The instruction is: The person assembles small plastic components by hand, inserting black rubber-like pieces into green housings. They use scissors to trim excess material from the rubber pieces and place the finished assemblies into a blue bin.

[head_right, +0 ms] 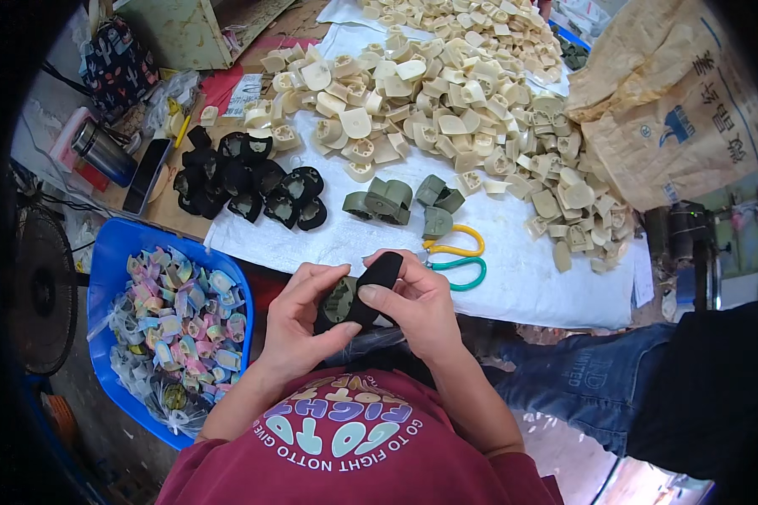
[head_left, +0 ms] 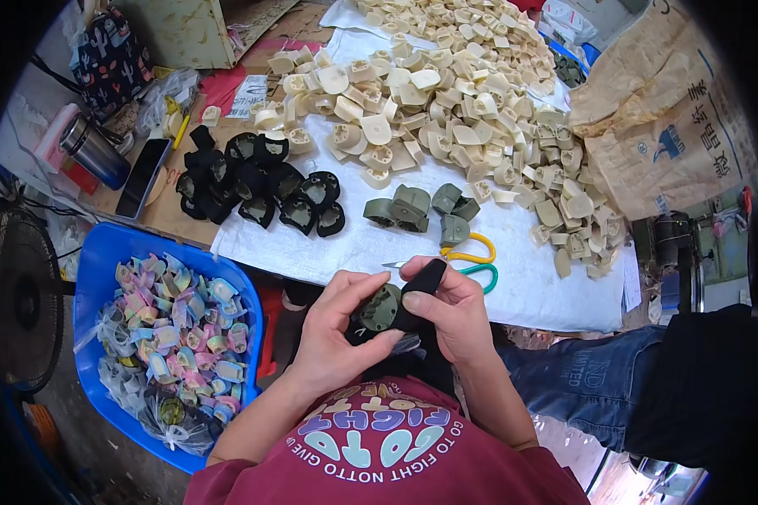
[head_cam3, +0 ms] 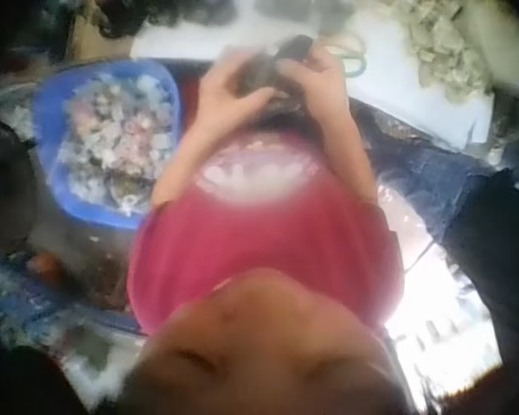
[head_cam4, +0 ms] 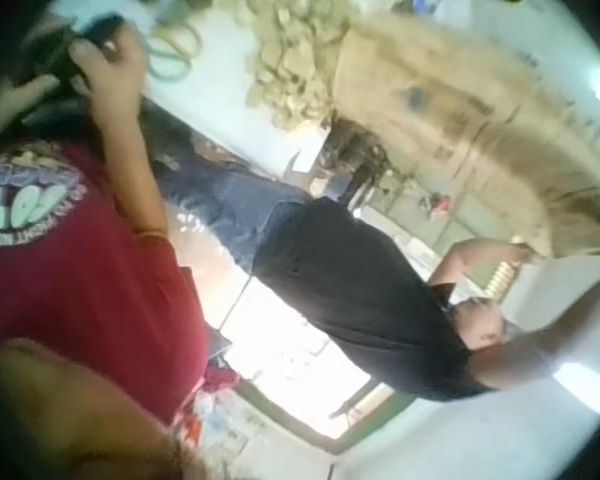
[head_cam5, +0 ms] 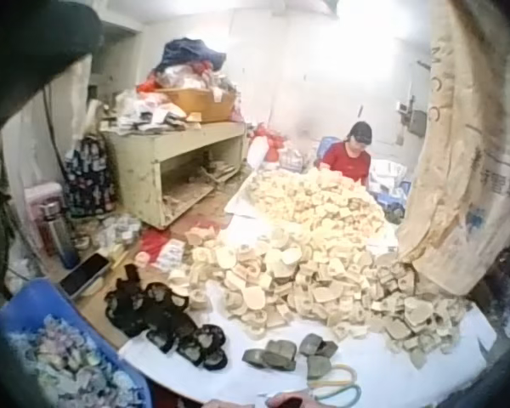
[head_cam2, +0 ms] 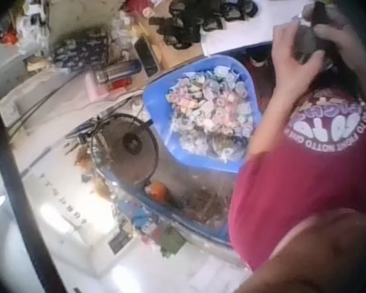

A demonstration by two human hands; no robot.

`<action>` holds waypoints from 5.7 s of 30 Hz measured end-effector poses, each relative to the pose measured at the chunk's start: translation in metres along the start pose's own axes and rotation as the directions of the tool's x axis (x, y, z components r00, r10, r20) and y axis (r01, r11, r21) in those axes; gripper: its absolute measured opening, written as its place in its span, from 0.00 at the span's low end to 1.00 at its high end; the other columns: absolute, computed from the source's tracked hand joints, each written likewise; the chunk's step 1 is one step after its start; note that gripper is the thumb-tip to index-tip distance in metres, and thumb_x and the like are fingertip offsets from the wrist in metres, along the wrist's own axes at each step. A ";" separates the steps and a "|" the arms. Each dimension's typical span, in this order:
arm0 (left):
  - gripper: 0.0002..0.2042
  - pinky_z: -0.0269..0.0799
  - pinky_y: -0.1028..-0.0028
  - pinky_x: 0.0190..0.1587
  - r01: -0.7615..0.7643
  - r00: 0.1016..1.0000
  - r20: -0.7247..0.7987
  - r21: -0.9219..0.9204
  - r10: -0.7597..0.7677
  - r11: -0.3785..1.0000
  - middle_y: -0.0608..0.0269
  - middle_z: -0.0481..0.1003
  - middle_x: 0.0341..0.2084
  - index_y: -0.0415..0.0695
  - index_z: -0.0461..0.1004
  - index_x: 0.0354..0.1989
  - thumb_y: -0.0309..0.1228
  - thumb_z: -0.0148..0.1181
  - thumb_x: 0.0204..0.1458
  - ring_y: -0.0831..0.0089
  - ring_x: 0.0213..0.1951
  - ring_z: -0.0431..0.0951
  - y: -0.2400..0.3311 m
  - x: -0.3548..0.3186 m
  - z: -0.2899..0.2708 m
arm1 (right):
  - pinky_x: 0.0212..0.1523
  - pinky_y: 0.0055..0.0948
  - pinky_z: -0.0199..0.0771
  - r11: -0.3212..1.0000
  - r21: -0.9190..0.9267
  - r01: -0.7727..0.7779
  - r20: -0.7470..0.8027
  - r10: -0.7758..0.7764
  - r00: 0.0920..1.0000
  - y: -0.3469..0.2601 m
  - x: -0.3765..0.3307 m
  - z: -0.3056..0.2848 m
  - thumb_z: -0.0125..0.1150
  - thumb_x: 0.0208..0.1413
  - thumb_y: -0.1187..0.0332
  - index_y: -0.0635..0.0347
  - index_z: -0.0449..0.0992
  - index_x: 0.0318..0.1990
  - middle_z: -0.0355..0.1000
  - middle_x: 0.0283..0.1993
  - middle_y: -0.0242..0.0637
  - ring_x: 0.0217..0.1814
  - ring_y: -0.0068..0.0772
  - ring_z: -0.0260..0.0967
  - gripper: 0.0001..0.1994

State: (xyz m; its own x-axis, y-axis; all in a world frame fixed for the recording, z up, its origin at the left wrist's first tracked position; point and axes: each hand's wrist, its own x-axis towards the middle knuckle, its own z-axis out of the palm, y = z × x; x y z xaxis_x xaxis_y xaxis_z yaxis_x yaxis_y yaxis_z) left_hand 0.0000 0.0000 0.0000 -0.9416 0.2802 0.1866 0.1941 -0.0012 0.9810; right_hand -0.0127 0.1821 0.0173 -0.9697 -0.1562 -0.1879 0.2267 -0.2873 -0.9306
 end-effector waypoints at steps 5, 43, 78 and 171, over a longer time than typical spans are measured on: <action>0.43 0.62 0.75 0.53 0.021 1.000 0.022 -0.060 -0.019 0.998 0.59 0.66 0.45 0.40 0.53 0.67 0.18 0.65 0.38 0.73 0.47 0.68 0.006 -0.002 0.003 | 0.47 0.24 0.71 0.996 0.048 -0.072 0.047 0.070 0.996 -0.004 0.006 -0.005 0.66 0.48 0.76 0.65 0.77 0.41 0.69 0.46 0.33 0.46 0.22 0.67 0.12; 0.28 0.70 0.73 0.49 -0.094 0.994 0.070 0.195 0.081 0.976 0.57 0.73 0.46 0.40 0.67 0.55 0.22 0.67 0.42 0.70 0.47 0.75 -0.001 0.006 0.001 | 0.35 0.21 0.69 0.860 -0.488 0.150 0.112 -0.109 0.988 -0.016 -0.012 0.005 0.70 0.44 0.75 0.63 0.75 0.29 0.69 0.32 0.31 0.34 0.20 0.68 0.07; 0.08 0.66 0.79 0.42 0.421 0.879 0.000 -0.467 -0.476 0.778 0.67 0.74 0.36 0.35 0.78 0.36 0.27 0.61 0.52 0.81 0.37 0.71 -0.045 -0.013 0.020 | 0.33 0.21 0.67 0.550 -0.820 -0.160 0.007 0.289 0.957 -0.059 -0.013 -0.119 0.73 0.35 0.74 0.62 0.73 0.39 0.68 0.28 0.24 0.30 0.17 0.65 0.21; 0.25 0.68 0.71 0.53 0.047 0.994 -0.084 -0.280 -0.073 0.959 0.57 0.63 0.55 0.38 0.67 0.56 0.15 0.60 0.46 0.69 0.54 0.68 -0.014 -0.015 0.019 | 0.43 0.32 0.66 0.704 -0.645 0.296 0.125 -0.285 0.950 0.010 -0.017 -0.006 0.70 0.42 0.70 0.59 0.75 0.28 0.70 0.34 0.35 0.42 0.36 0.65 0.09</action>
State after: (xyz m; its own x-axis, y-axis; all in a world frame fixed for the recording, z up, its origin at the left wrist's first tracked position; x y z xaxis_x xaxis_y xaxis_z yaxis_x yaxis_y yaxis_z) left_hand 0.0167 0.0145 -0.0179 -0.9731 0.1978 0.1180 0.0649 -0.2562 0.9644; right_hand 0.0053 0.1878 0.0093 -0.9747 -0.1846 0.1260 -0.1865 0.3609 -0.9138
